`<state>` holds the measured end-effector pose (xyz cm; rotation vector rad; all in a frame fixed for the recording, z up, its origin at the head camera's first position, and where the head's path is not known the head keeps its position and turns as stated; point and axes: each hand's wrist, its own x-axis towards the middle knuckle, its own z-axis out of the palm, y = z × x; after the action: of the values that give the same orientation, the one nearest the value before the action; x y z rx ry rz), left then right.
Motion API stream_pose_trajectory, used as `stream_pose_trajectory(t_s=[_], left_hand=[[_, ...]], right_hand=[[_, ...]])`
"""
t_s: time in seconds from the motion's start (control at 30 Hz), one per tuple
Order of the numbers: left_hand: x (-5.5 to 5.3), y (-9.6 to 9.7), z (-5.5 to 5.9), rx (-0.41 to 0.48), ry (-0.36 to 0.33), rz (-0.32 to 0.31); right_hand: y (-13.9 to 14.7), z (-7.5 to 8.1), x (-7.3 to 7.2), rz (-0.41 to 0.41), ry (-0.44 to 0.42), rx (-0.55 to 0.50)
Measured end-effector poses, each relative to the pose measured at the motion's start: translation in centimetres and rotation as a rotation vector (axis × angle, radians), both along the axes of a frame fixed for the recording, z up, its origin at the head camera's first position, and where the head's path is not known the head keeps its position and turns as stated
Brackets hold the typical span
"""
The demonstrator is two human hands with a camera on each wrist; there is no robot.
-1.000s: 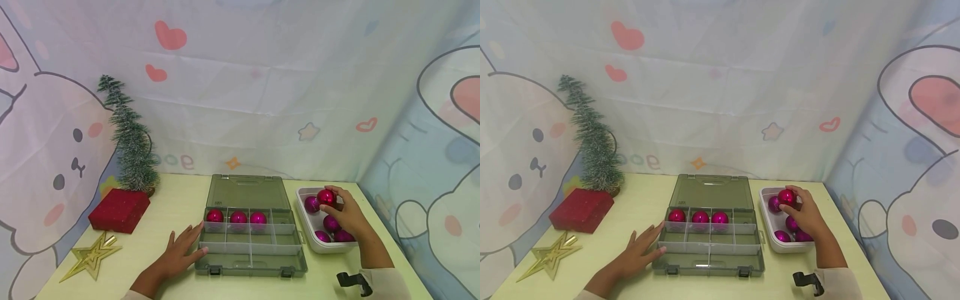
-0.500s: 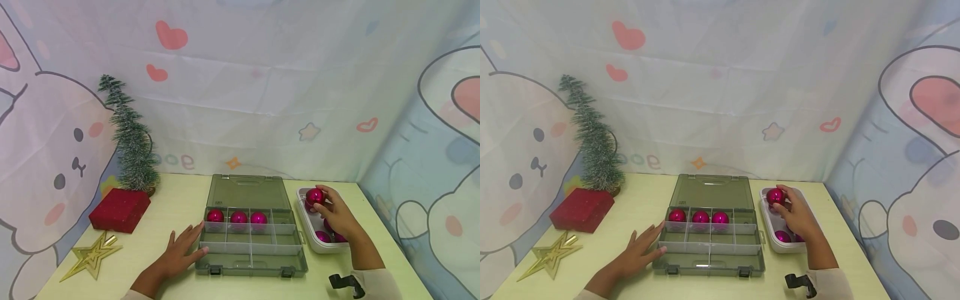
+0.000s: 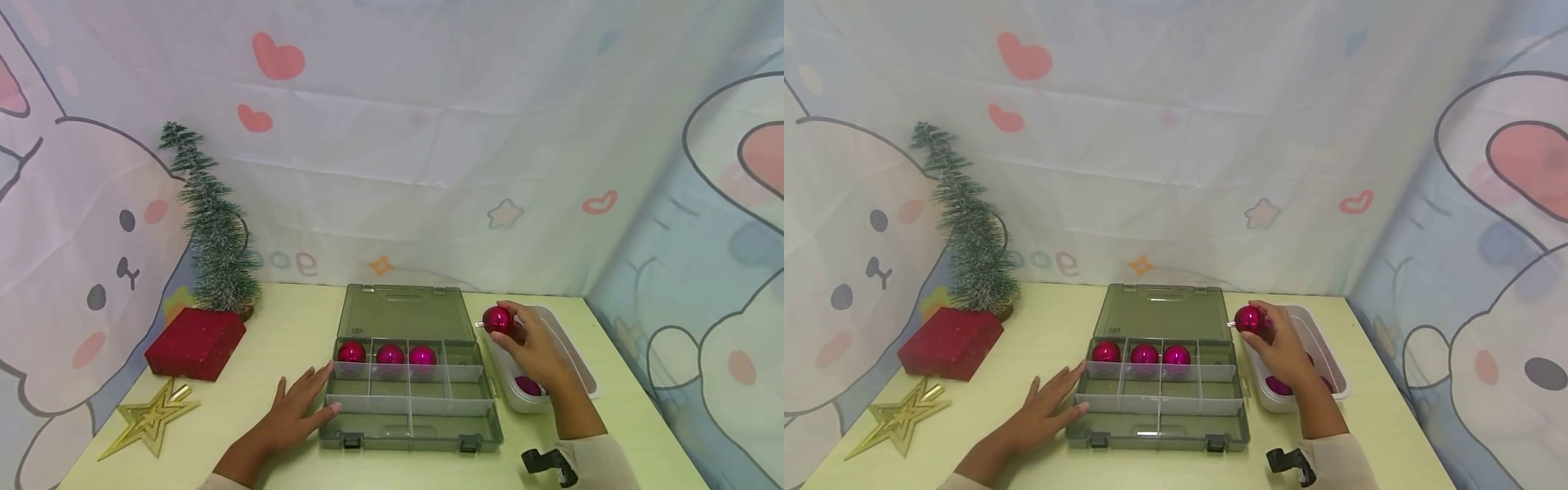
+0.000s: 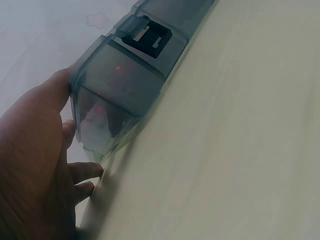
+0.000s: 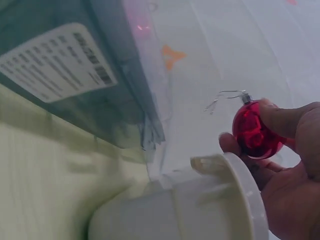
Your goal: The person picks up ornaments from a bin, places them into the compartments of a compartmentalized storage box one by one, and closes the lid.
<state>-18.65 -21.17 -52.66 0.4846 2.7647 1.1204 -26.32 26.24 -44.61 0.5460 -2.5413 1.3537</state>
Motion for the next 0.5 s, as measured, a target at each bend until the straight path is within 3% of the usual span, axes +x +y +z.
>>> stream_pose_trajectory(t_s=[0.2, 0.37, 0.5], left_hand=[[0.0, -0.1, 0.0, 0.001, -0.009, 0.0], [-0.1, -0.2, -0.1, -0.002, -0.013, -0.003], [-0.1, -0.2, -0.2, -0.002, -0.013, -0.005]], right_hand=[[-0.7, -1.1, -0.4, -0.013, 0.062, 0.065], [-1.0, -1.8, -0.3, 0.007, 0.067, 0.124], [-1.5, -1.6, 0.0, -0.035, 0.053, 0.206]])
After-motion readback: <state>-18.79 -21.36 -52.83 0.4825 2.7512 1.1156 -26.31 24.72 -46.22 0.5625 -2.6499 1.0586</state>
